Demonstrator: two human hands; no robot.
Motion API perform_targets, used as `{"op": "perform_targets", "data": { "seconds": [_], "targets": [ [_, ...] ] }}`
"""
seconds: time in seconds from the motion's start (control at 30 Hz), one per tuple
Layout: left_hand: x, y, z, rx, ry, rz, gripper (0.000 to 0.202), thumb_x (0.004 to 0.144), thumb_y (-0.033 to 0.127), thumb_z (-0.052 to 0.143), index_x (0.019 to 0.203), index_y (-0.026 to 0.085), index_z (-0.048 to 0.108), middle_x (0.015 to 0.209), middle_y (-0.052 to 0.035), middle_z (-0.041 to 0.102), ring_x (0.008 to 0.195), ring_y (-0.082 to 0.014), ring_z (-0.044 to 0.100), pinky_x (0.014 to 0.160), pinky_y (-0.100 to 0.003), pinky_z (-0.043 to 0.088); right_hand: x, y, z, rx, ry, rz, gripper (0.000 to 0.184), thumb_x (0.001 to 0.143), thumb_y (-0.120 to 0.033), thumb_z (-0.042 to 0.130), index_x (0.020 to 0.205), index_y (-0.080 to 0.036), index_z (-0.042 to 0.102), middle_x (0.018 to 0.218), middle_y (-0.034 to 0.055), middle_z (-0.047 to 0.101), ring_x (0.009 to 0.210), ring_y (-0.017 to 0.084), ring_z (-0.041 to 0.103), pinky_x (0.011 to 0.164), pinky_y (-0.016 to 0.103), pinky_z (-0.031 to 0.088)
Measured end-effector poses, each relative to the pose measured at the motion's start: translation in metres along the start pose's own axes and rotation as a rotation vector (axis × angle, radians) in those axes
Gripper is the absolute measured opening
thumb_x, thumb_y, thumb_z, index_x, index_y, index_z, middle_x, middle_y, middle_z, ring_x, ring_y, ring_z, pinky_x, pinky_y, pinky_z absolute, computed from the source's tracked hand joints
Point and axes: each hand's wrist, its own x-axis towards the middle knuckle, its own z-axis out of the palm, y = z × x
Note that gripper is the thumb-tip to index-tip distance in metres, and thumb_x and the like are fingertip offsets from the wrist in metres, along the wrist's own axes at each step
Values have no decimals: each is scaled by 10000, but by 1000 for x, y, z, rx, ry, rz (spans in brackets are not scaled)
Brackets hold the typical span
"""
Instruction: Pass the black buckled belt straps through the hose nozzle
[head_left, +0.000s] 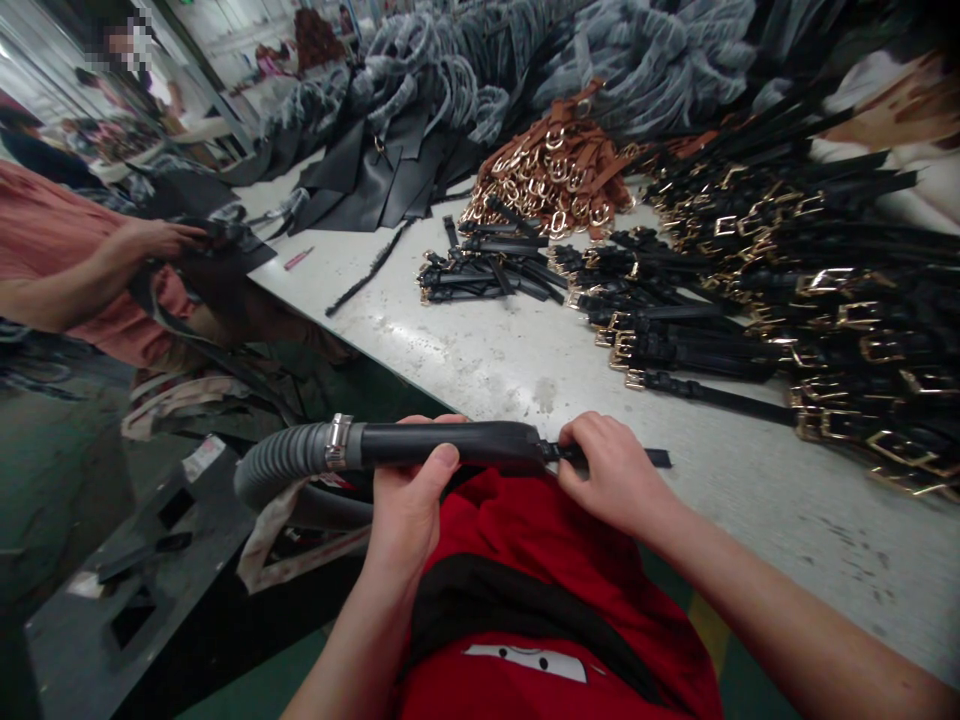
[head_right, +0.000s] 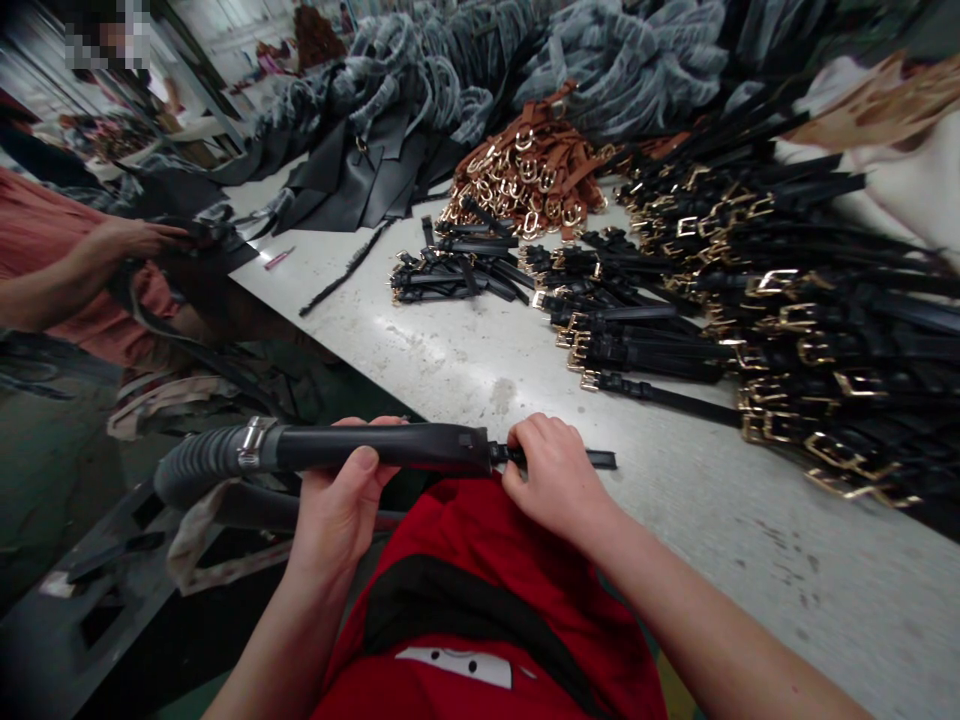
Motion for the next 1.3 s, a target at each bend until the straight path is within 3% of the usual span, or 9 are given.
{"op": "perform_targets", "data": {
  "seconds": [0.6,0.8,0.93,1.13,1.3],
  "targets": [
    [0,-1,0,-8,-5,-4,279,668,226,720,899,214,564,920,-17,684,875,-173,639,804,-351,515,-2,3,0,15,9,-16,128,672,-140,462,780,-172,525,759,58,552,739,199,487,674,320,358],
    [6,5,-5,-29,28,-33,278,653,244,730,882,210,577,904,-19,689,832,-156,646,750,-300,523,-5,15,-7,33,-61,-112,174,831,-218,476,956,-157,581,908,82,619,850,208,541,738,329,393],
    [7,16,-7,-36,34,14,271,660,263,725,886,219,582,907,-16,690,862,-165,645,754,-305,529,-2,19,-7,-23,-52,-154,229,896,-242,413,978,-153,608,891,87,638,817,198,557,712,319,399],
    [4,10,12,12,-2,10,353,635,272,744,919,226,539,913,-22,697,871,-192,649,791,-356,522,3,19,-4,-36,-29,-162,239,896,-237,410,952,-155,627,857,90,635,786,198,558,687,317,400],
    [7,2,26,126,-125,32,356,651,234,736,925,223,510,959,-37,684,927,-216,637,823,-370,506,4,24,-6,28,-51,-148,237,884,-188,400,952,-154,625,815,81,626,770,185,559,677,291,411]
  ]
}}
